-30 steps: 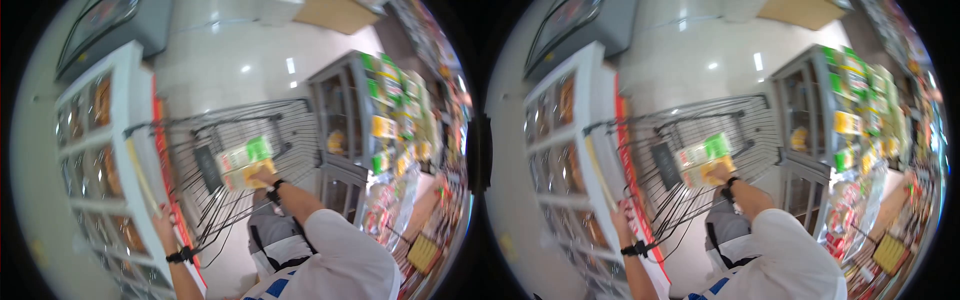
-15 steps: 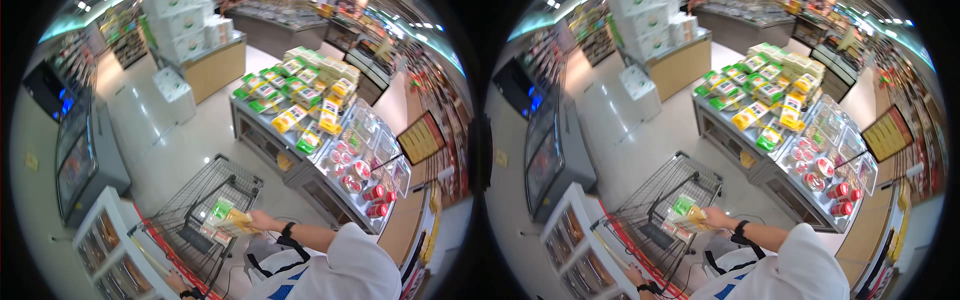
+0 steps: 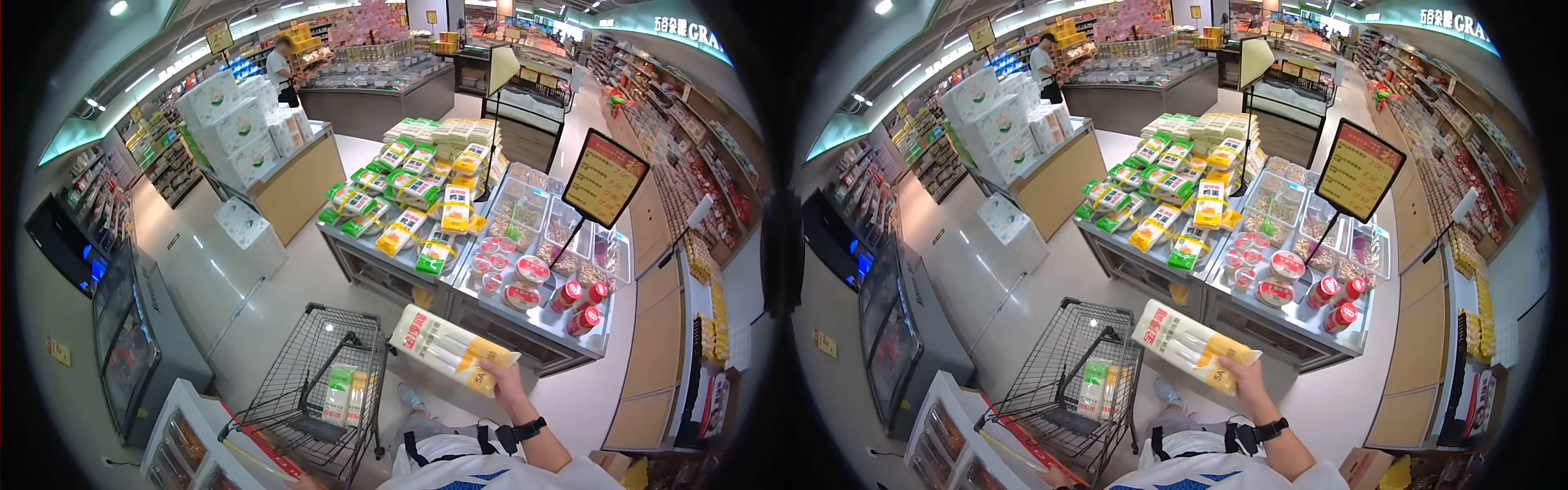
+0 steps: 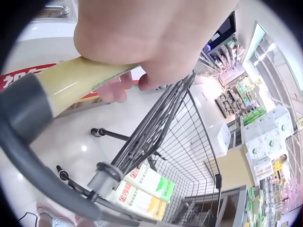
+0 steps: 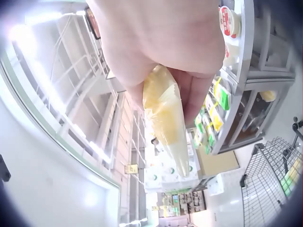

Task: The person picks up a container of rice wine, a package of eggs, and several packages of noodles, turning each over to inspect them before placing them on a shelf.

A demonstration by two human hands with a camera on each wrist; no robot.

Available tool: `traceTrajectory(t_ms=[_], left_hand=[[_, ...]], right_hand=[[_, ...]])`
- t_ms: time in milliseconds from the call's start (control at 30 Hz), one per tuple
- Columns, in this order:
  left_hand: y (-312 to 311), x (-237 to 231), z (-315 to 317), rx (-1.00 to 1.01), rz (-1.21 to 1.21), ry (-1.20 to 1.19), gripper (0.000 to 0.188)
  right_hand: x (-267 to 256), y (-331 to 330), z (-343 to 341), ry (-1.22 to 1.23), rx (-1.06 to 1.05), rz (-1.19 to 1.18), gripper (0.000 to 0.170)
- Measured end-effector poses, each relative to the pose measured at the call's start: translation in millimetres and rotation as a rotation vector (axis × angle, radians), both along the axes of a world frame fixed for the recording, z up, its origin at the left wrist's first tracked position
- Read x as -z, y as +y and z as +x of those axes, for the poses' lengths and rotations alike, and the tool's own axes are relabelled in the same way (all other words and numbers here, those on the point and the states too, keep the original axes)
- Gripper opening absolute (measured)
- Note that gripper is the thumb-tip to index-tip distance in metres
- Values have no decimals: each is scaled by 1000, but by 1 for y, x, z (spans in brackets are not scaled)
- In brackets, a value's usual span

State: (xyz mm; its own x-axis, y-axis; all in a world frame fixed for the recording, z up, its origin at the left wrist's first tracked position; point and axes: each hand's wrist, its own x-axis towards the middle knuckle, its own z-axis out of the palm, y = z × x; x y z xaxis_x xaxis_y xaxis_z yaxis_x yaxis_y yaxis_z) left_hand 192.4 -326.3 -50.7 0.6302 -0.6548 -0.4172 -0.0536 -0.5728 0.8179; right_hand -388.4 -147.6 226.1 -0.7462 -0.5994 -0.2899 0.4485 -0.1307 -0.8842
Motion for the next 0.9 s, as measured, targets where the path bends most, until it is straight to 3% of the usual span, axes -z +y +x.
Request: traceTrajectory(t_ms=[133, 233, 267, 333, 400, 467, 500, 533, 600, 667, 733, 867, 900], left_hand=[[26, -40, -56, -65, -14, 89, 77], [40, -75, -76, -117, -9, 132, 72], [37, -66, -74, -118, 1, 123, 72], [41, -40, -69, 97, 2, -691, 70], [38, -59, -81, 61, 3, -454, 67], [31, -58, -76, 61, 83, -398, 69], [23, -4, -53, 24, -38, -532, 50], [17, -45, -56, -94, 96, 161, 26], [5, -38, -50, -147, 47, 142, 26], [-7, -2, -33, -143, -43, -9, 23], [-18, -29, -35, -114, -8, 12, 28], [-55, -2, -15, -106, -52, -27, 38], [-65, -14, -16, -69, -10, -97, 42]], right_hand=[[-25, 23, 1, -117, 150, -156, 47], [-46, 20, 0, -135, 151, -231, 50], [-50, 19, 1, -133, 164, -293, 49], [-51, 20, 0, -143, 141, -268, 49], [-58, 9, 3, -152, 138, -310, 50], [-58, 2, 6, -142, 100, -263, 51], [-61, -5, 7, -129, 100, -272, 51], [-62, -13, 7, -117, 96, -283, 50], [-61, -27, 7, -139, 66, -261, 50], [-61, -42, 6, -59, 25, -221, 55], [-73, -63, 13, -87, -49, -218, 54], [-79, -113, 15, -13, -26, -211, 51], [-77, -124, 15, -36, -30, -197, 52]])
